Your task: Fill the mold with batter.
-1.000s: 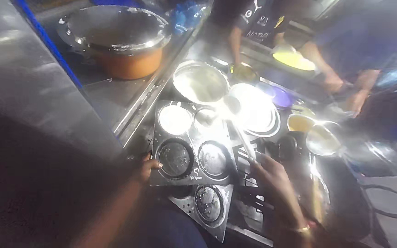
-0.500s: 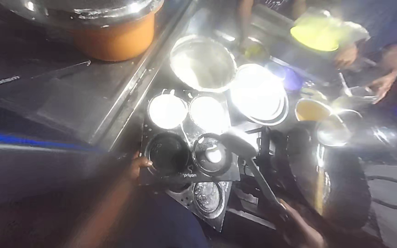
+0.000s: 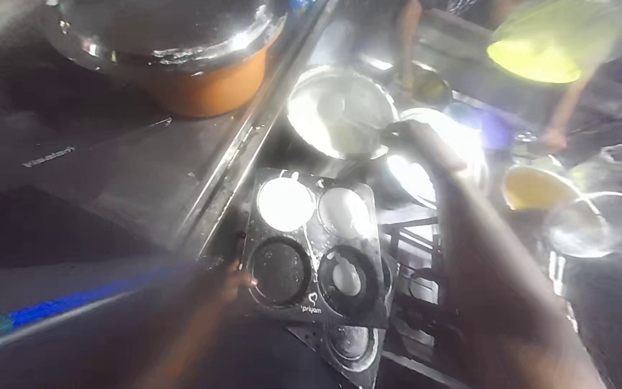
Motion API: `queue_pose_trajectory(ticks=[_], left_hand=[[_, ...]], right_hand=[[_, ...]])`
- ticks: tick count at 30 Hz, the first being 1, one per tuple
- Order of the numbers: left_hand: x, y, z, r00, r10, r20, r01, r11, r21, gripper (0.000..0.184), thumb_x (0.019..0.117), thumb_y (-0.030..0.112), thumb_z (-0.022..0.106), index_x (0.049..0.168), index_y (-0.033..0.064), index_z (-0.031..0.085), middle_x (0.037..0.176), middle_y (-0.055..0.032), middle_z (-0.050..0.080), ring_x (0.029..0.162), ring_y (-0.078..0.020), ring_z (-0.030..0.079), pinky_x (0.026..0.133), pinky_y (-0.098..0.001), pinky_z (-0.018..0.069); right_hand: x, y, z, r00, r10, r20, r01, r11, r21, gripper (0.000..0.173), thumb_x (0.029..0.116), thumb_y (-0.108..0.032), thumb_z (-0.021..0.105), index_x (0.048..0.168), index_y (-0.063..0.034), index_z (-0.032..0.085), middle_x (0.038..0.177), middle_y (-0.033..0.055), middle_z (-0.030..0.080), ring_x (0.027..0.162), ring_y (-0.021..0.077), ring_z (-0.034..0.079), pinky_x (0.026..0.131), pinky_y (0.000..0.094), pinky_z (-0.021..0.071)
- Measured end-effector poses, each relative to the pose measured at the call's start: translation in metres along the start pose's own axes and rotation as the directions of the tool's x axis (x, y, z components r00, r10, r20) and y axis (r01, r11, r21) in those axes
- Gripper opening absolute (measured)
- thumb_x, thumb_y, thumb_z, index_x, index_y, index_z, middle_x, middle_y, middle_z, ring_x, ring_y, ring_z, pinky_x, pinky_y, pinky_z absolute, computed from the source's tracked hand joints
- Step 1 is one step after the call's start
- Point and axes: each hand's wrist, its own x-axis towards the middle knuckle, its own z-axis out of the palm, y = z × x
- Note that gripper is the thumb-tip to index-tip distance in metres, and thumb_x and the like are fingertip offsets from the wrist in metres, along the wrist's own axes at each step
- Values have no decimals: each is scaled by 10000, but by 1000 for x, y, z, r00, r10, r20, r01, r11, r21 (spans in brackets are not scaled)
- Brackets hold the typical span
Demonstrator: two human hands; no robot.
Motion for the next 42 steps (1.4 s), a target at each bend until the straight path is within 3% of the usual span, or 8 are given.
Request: queue_pose_trajectory(ticks=[3,7,10,18,28,36,39,42], left_hand=[[-1,-1,-4,1000,-25,9,25,1000,-15,608,655,-15,652,1254,52,573,1003,12,734,876,-49,706,773,-249,603],[0,3,-2,999,-35,-8,35,999,0,592,698,-26,645,1281,35,567,1039,11,733,923,-43,701,821,-242,594],[1,6,-2,999,-32,15,32,999,-5,594,714,-29,633,1298,36,550,1066,13,721,945,-34,690,840,-237,587],[11,3,9,1000,7,17,-6,999,-51,523,767,4,628,1286,25,566,1034,-23,735,915,-70,709,817,-263,601],[25,1,27,989,147,-3,-147,986,-85,277,1046,134,473,1267,-15,549,1027,6,691,942,-1,662,882,-215,559],[16,-7,26,961,275,-15,-274,961,22,363,1035,250,501,1262,-30,550,1105,8,667,1047,41,608,953,-177,504],[13,-10,24,966,255,-38,-256,966,-26,251,1035,100,455,1232,-11,566,1050,11,686,999,3,645,923,-202,537],[12,-12,22,975,219,-38,-221,973,-66,242,1062,191,453,1183,16,569,989,22,699,950,-15,666,889,-226,560]], right_hand=[[56,-53,26,992,-17,122,55,947,-317,270,865,-241,737,974,4,701,1045,292,687,1010,524,650,730,776,457],[58,-118,41,951,-15,309,149,898,-414,273,893,-249,730,1004,0,712,1055,264,695,1020,470,661,788,734,475],[69,-105,29,908,-108,406,211,952,-220,263,976,-233,643,832,-13,663,718,127,607,603,247,552,585,493,464],[5,7,-3,940,-122,319,-83,824,560,240,1076,-253,507,1008,-81,659,608,-24,509,420,33,397,372,187,323],[-176,44,19,961,-245,130,117,782,612,196,998,-178,599,1128,-49,668,692,-77,626,553,-14,575,519,172,513],[-310,40,98,970,-184,-159,216,954,208,300,948,-330,632,1133,-155,790,840,31,770,689,172,721,625,461,584],[-332,46,113,873,-349,-341,381,924,30,292,988,-277,585,1104,-113,798,861,106,761,714,245,729,602,431,573],[-337,47,126,832,-423,-360,419,903,-94,276,970,-203,567,1085,-127,806,922,114,770,766,268,738,617,402,571]])
